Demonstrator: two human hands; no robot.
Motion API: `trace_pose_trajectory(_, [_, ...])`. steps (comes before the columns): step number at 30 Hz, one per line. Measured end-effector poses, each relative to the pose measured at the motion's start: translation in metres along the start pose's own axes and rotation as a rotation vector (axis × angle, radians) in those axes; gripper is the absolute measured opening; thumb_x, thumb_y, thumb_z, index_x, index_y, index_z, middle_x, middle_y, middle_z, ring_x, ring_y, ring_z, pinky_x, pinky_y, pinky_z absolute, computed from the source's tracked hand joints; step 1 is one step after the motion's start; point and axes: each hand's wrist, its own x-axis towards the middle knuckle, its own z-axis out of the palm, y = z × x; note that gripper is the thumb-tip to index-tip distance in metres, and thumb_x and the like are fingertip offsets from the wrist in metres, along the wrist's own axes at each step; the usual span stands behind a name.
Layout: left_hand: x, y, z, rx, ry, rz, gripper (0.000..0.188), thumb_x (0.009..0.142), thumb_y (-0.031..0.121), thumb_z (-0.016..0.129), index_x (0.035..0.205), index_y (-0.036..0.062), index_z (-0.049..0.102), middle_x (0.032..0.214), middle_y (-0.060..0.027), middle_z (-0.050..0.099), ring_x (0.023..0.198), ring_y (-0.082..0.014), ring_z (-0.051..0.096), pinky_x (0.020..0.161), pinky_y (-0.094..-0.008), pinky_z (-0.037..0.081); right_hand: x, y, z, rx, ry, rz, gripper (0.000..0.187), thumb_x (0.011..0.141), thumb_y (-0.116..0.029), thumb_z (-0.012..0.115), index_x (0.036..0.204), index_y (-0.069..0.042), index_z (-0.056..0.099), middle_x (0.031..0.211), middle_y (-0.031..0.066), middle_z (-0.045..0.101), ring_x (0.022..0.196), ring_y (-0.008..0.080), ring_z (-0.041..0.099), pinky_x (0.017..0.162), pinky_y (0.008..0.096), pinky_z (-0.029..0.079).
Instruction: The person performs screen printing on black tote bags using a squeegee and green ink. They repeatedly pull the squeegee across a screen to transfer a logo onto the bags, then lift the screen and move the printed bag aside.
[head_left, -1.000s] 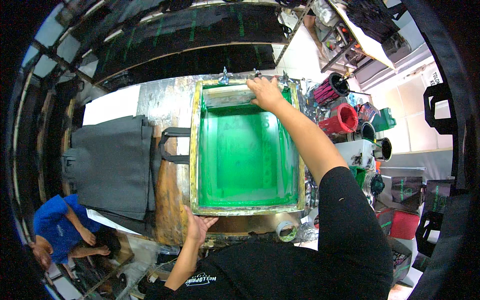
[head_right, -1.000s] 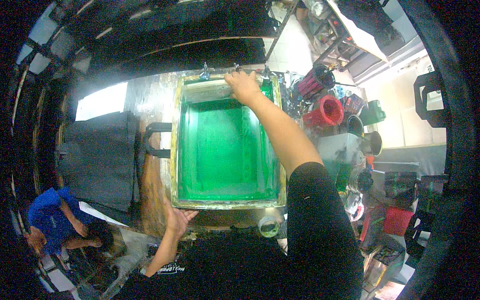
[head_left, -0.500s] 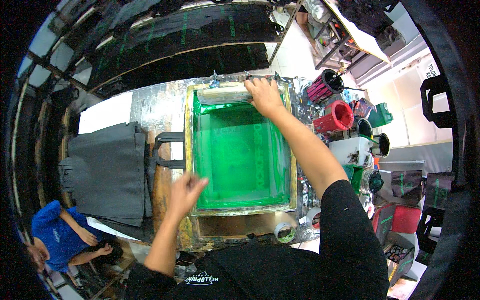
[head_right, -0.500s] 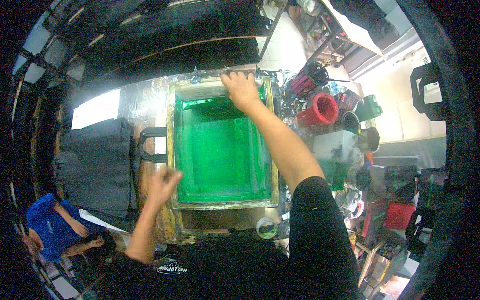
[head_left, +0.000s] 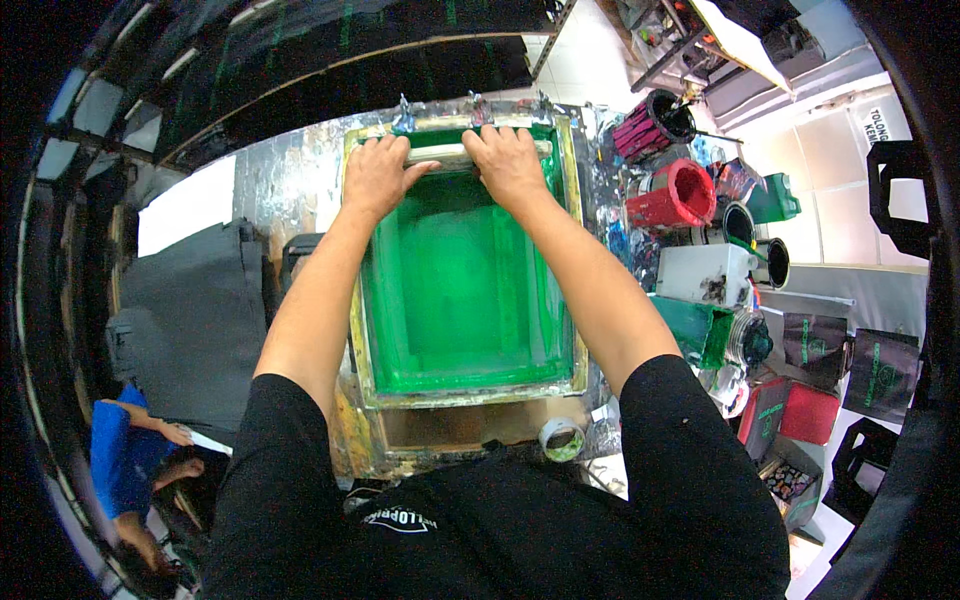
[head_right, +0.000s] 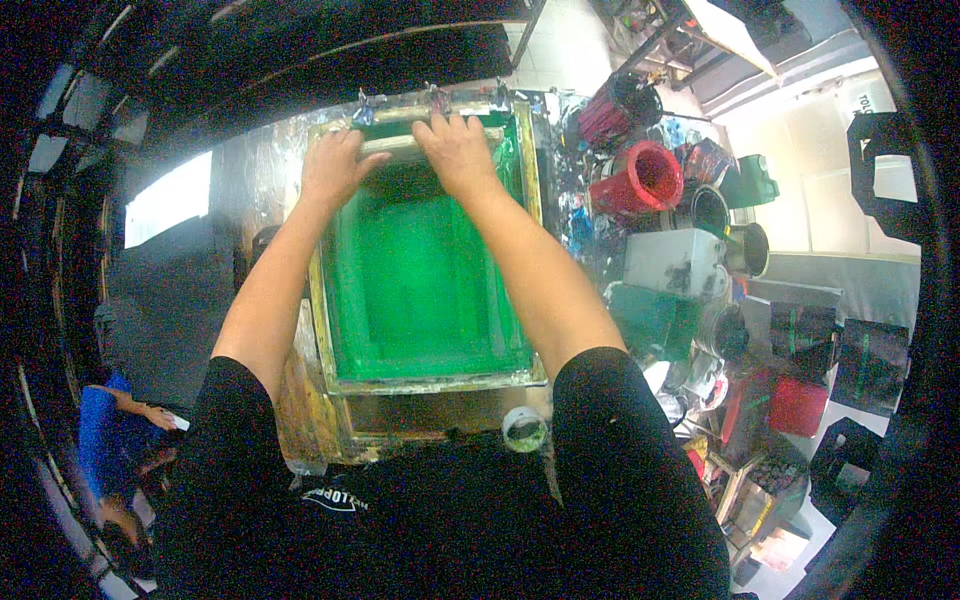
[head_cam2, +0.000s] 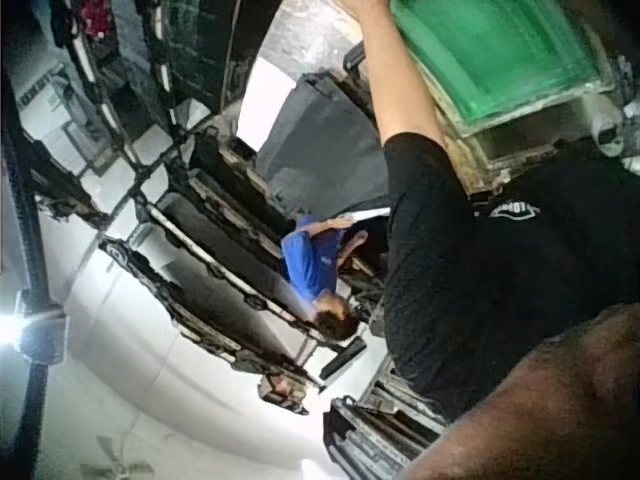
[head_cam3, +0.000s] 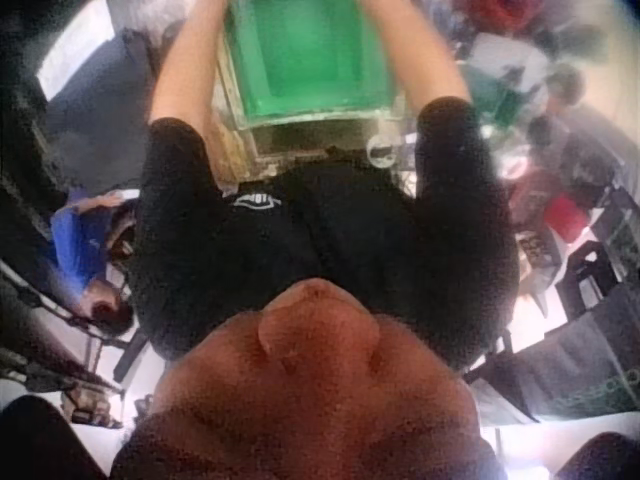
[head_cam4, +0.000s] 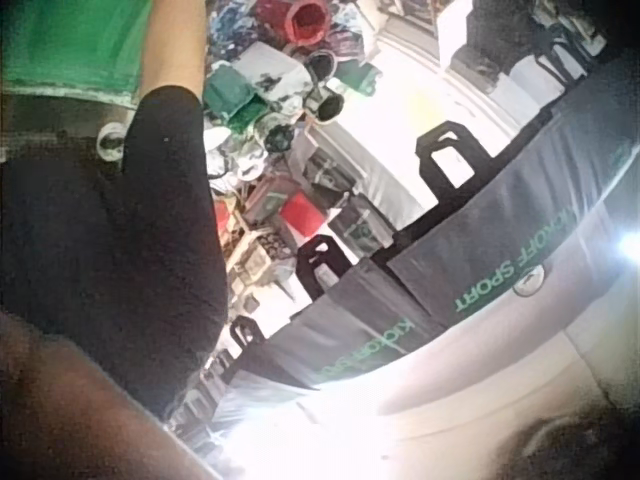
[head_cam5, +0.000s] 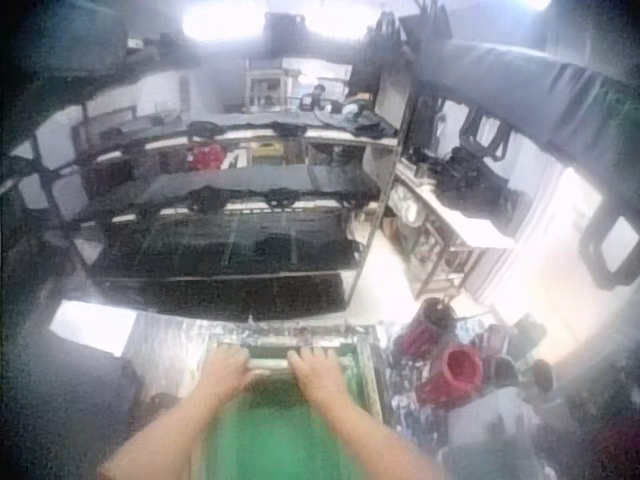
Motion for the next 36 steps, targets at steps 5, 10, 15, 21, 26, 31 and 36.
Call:
trace_pose_trajectory(5, [-0.064,0.018,-0.008,-0.060,0.047,0.030,0.054,0.088,0.062,0.071,0.085,0.0095,0.062,0.083,-0.0092,0.064,0.081,-0.0302,0.065,0.073,-0.0440,0.052,-0.048,-0.032,-0.027,0.012,-0.040,0.001,0.030,0.085,-0.014,0.070,0.113,-0.017,0.060,0.097,0.0047,0.061,0.093,0.0246,0.063,0.079,0.0430,0.047])
trace_pose_trajectory(10, [-0.144,0.056,-0.035,-0.097,0.058,0.055,0.053,0.083,0.062,0.075,0.083,0.0109,0.059,0.080,-0.0080,0.058,0.077,-0.0300,0.061,0.069,-0.0441,0.047,-0.123,-0.075,-0.067,-0.008,-0.096,0.008,0.017,0.090,-0.019,0.064,0.107,-0.021,0.064,0.091,0.0027,0.062,0.087,0.0241,0.063,0.073,0.0430,0.045])
trace_pose_trajectory(15, [-0.224,0.094,-0.062,-0.124,0.040,0.074,0.053,0.081,0.062,0.077,0.083,0.0122,0.058,0.083,-0.0075,0.055,0.078,-0.0287,0.057,0.071,-0.0438,0.044,-0.202,-0.118,-0.103,0.015,-0.113,0.025,0.019,0.088,-0.021,0.065,0.107,-0.020,0.063,0.089,0.0032,0.058,0.084,0.0237,0.059,0.072,0.0428,0.044])
trace_pose_trajectory(21, [-0.299,0.129,-0.100,-0.140,0.001,0.083,0.053,0.080,0.059,0.079,0.082,0.0102,0.060,0.085,-0.0077,0.057,0.080,-0.0291,0.057,0.073,-0.0439,0.045,-0.273,-0.162,-0.136,0.028,-0.131,0.022,0.025,0.087,-0.021,0.065,0.112,-0.020,0.065,0.088,0.0031,0.056,0.083,0.0240,0.058,0.073,0.0430,0.044])
trace_pose_trajectory(26, [-0.287,0.126,-0.107,-0.272,-0.034,0.002,0.057,0.081,0.055,0.082,0.105,0.0059,0.065,0.101,-0.0110,0.060,0.098,-0.0334,0.058,0.088,-0.0478,0.046,-0.255,-0.150,-0.141,0.018,-0.207,0.013,0.027,0.088,-0.021,0.065,0.115,-0.022,0.064,0.091,0.0033,0.058,0.085,0.0244,0.060,0.072,0.0426,0.043])
trace_pose_trajectory(31, [-0.334,0.114,-0.119,-0.318,0.101,-0.199,0.094,0.074,0.061,0.087,0.142,0.0049,0.054,0.130,-0.0173,0.055,0.123,-0.0388,0.051,0.107,-0.0522,0.039,-0.263,-0.165,-0.163,0.123,-0.349,0.158,0.041,0.091,-0.021,0.069,0.131,-0.022,0.063,0.110,0.0065,0.061,0.108,0.0258,0.058,0.093,0.0506,0.040])
trace_pose_trajectory(36, [-0.400,0.088,-0.081,-0.151,-0.160,-0.525,0.101,0.062,0.050,0.096,0.143,0.0053,0.056,0.129,-0.0170,0.055,0.125,-0.0392,0.048,0.108,-0.0541,0.037,-0.290,-0.175,-0.155,0.227,-0.163,0.116,0.044,0.091,-0.014,0.065,0.134,-0.024,0.062,0.117,0.0092,0.059,0.112,0.0291,0.057,0.104,0.0628,0.037])
